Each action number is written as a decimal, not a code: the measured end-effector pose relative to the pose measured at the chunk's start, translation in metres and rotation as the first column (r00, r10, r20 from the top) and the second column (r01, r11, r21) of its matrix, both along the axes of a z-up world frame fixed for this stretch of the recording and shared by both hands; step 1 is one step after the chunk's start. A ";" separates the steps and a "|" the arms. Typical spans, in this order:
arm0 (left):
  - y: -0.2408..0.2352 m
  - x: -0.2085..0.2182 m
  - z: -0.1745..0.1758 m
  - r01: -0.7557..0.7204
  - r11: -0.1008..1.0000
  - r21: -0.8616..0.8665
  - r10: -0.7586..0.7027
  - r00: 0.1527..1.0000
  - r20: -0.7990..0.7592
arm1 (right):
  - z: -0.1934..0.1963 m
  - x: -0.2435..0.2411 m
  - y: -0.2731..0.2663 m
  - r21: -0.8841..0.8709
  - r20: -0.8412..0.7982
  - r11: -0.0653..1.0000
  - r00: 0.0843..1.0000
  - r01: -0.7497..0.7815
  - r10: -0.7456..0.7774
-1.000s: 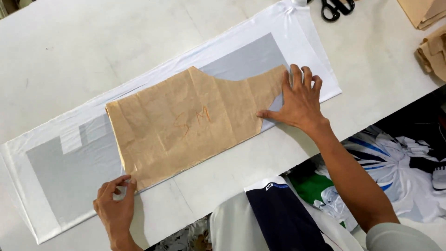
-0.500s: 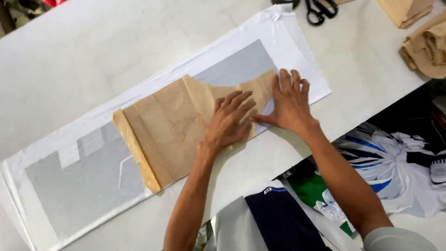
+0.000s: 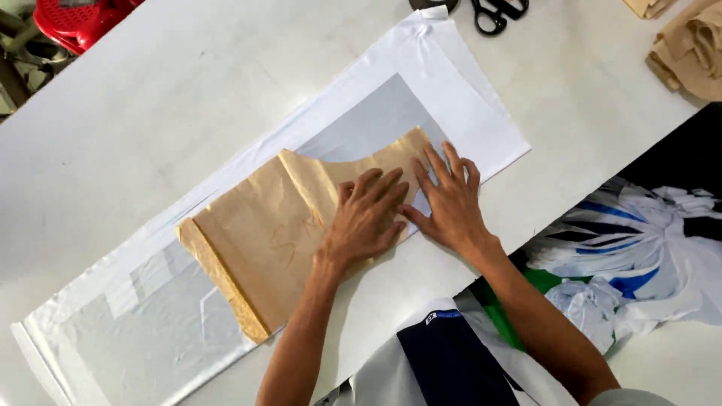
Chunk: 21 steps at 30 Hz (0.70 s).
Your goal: A worker aligns a paper pattern on a piece of fabric, secures it with a weight, and cuts the fabric along the pattern's edge using scissors.
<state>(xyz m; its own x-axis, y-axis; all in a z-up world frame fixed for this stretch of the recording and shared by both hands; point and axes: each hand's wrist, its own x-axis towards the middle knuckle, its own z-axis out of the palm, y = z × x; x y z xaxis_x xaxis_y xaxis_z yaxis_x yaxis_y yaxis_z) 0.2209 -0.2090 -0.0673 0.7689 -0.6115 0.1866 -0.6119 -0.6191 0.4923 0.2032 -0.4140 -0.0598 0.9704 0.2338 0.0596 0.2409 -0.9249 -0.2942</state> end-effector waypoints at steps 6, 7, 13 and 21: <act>0.001 0.001 0.010 0.032 0.999 0.033 -0.030 0.998 -0.052 | 0.000 -0.005 -0.004 0.028 0.165 0.996 0.982 0.085 -0.089; 0.001 0.001 0.011 0.038 0.999 0.034 -0.036 0.998 -0.054 | -0.001 -0.006 -0.004 0.029 0.162 0.995 0.982 0.092 -0.095; 0.000 0.000 0.014 0.015 0.998 0.054 -0.011 0.997 -0.071 | -0.016 -0.006 0.001 0.049 0.269 0.994 0.960 -0.094 0.077; -0.002 0.000 0.014 0.015 0.996 0.083 -0.009 0.997 -0.073 | 0.004 -0.006 -0.002 0.051 -0.011 0.996 0.997 0.074 -0.074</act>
<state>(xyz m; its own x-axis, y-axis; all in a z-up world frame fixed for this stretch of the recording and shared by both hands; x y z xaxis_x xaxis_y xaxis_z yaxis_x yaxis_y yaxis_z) 0.2204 -0.2114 -0.0532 0.7714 -0.6315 0.0786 -0.5837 -0.6528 0.4829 0.1974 -0.4157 -0.0562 0.9856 0.1580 0.0608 0.1693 -0.9237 -0.3436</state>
